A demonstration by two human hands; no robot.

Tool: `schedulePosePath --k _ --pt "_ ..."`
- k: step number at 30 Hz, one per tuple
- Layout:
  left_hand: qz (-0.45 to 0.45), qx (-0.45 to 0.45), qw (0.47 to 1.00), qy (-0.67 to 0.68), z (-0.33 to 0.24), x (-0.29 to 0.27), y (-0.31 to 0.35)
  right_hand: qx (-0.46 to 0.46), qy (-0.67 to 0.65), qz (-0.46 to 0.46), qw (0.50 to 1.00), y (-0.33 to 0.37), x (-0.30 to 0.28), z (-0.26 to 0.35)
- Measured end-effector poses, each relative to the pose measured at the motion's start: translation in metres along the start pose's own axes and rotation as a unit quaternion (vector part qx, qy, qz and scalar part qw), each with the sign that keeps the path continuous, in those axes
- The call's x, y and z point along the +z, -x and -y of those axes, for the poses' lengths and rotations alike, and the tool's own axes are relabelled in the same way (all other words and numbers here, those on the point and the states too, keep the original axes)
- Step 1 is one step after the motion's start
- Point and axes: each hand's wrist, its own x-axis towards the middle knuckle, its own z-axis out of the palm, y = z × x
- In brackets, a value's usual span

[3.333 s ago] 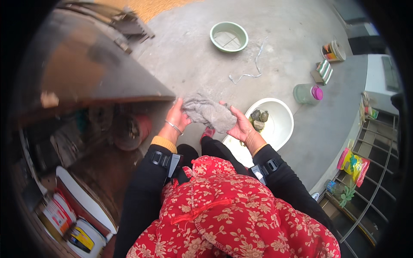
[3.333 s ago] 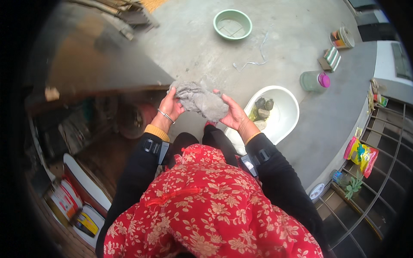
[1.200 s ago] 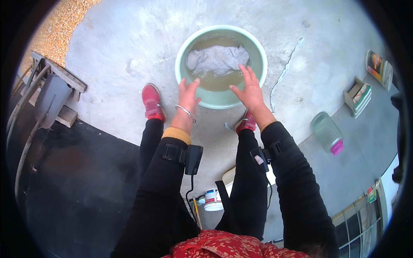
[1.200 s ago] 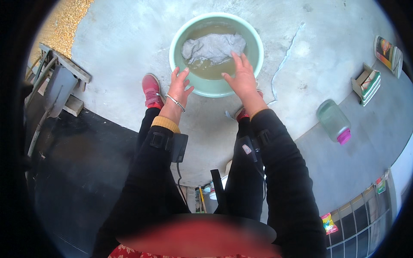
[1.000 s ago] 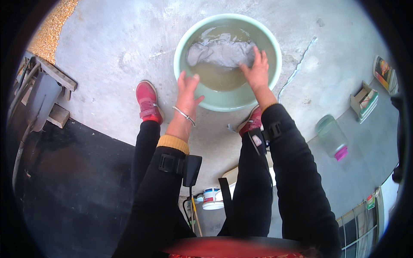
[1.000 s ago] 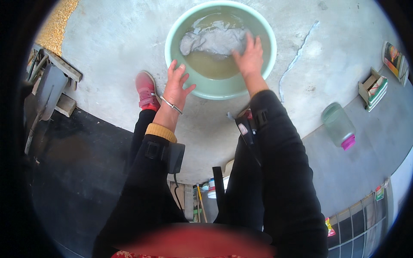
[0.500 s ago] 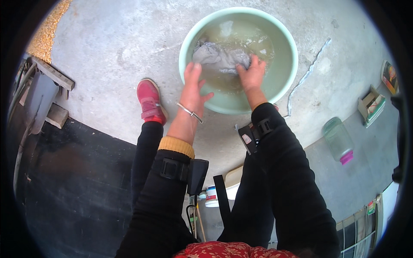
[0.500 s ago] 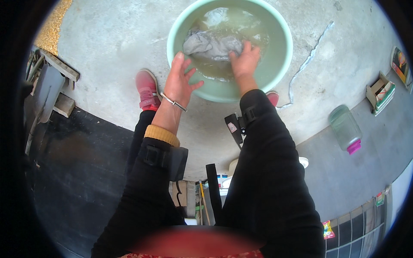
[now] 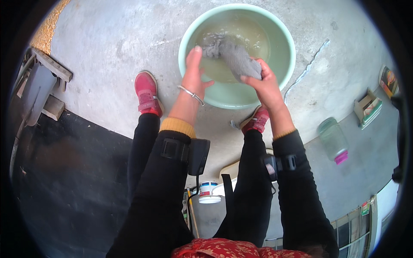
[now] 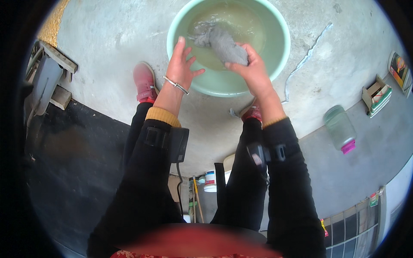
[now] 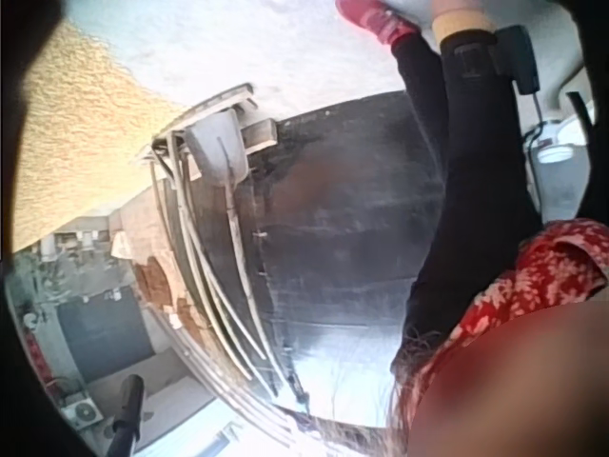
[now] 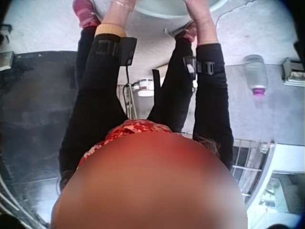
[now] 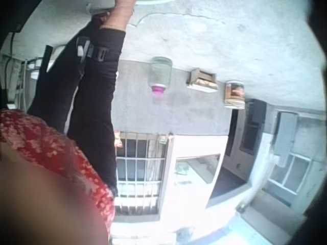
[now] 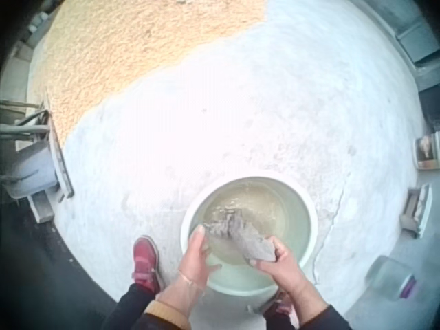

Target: The person fills a basin with water, washes a gray cloth by hand, wrings it out, and uses it to wipe a countertop and sink. They repeat the washing and wringing steps, then refill the basin.

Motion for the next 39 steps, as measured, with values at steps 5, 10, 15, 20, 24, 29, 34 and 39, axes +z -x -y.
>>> schedulePosePath --k 5,10,15,20,24,29,34,39 --pt "0.014 0.016 1.000 0.006 -0.001 0.013 -0.002 0.009 -0.023 0.082 0.996 0.064 0.001 0.060" --pt "0.096 0.023 0.994 0.052 0.004 0.015 -0.005 0.020 -0.144 0.170 0.975 0.077 0.000 0.081" --pt "0.233 -0.082 0.960 0.134 0.015 0.009 -0.005 0.016 -0.062 0.037 0.997 0.048 0.011 0.069" --pt "0.053 -0.054 0.994 0.078 0.028 0.036 -0.005 -0.162 0.297 -0.082 0.937 0.041 0.037 0.036" --pt "0.011 -0.017 0.986 0.168 0.032 0.060 0.002 -0.189 0.298 -0.140 0.925 0.040 0.063 0.016" --pt "-0.014 0.007 0.997 0.070 0.035 0.080 0.009 -0.151 0.218 -0.224 0.938 0.005 0.048 0.010" --pt "-0.027 0.035 0.999 -0.008 0.031 0.095 0.015 0.003 0.147 -0.245 0.958 -0.045 0.002 -0.017" --pt "-0.103 0.070 0.981 -0.146 0.019 0.074 -0.002 -0.016 0.182 -0.234 0.955 -0.077 -0.040 -0.047"
